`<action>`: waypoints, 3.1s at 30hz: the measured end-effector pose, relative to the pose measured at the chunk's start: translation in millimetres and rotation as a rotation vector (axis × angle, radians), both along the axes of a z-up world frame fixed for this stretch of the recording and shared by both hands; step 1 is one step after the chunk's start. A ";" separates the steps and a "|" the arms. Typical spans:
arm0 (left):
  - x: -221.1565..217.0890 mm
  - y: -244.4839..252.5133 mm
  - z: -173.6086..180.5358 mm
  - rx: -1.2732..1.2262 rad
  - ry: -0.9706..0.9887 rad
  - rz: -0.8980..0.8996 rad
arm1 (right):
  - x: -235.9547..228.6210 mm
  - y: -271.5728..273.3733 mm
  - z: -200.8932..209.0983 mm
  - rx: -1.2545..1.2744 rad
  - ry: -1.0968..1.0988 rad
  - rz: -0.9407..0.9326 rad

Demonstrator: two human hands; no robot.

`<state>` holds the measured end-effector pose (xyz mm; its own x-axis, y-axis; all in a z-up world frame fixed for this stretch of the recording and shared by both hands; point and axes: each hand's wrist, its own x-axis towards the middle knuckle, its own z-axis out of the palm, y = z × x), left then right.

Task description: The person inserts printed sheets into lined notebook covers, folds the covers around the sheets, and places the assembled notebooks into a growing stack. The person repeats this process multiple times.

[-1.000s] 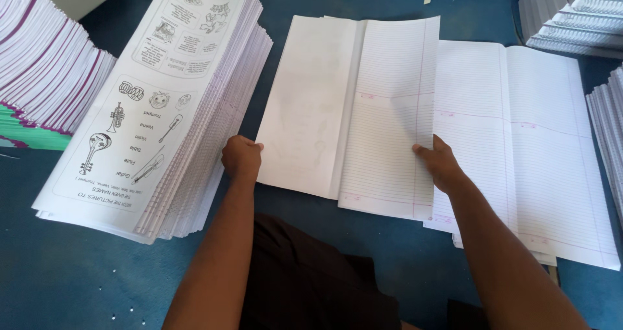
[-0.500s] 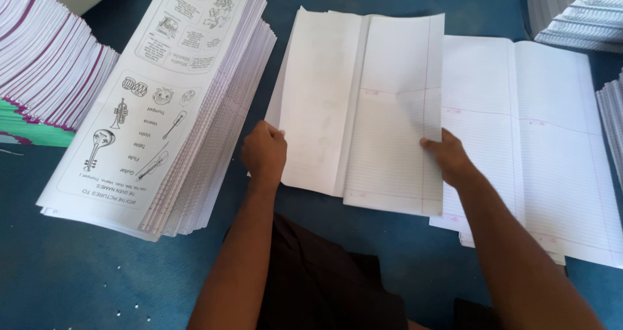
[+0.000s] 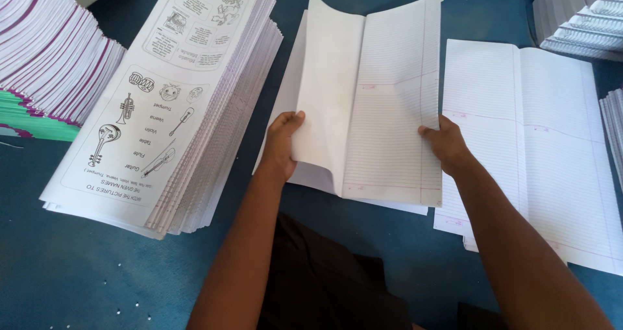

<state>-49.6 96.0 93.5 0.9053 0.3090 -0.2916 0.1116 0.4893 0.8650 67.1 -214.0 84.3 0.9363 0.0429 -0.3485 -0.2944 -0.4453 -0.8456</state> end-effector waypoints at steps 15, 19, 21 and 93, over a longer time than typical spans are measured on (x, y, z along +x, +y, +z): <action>20.5 -72.9 -35.8 -0.134 -0.066 -0.359 | -9.8 13.7 2.2 0.041 0.071 -0.022; 20.2 -86.1 -48.5 -0.027 -0.080 -0.470 | -10.9 14.2 -1.3 0.131 0.083 -0.013; 21.5 -89.5 -53.2 -0.024 -0.051 -0.489 | -9.9 14.9 -5.5 0.132 0.092 -0.025; 58.5 -77.3 -83.2 -0.190 0.159 -0.416 | -12.0 -28.8 47.0 0.223 0.131 -0.017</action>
<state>8.9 18.7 10.3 0.8802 -0.1417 -0.4529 0.4551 0.5224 0.7210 55.1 -242.7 131.3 0.8851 0.1174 -0.4504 -0.4135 -0.2459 -0.8767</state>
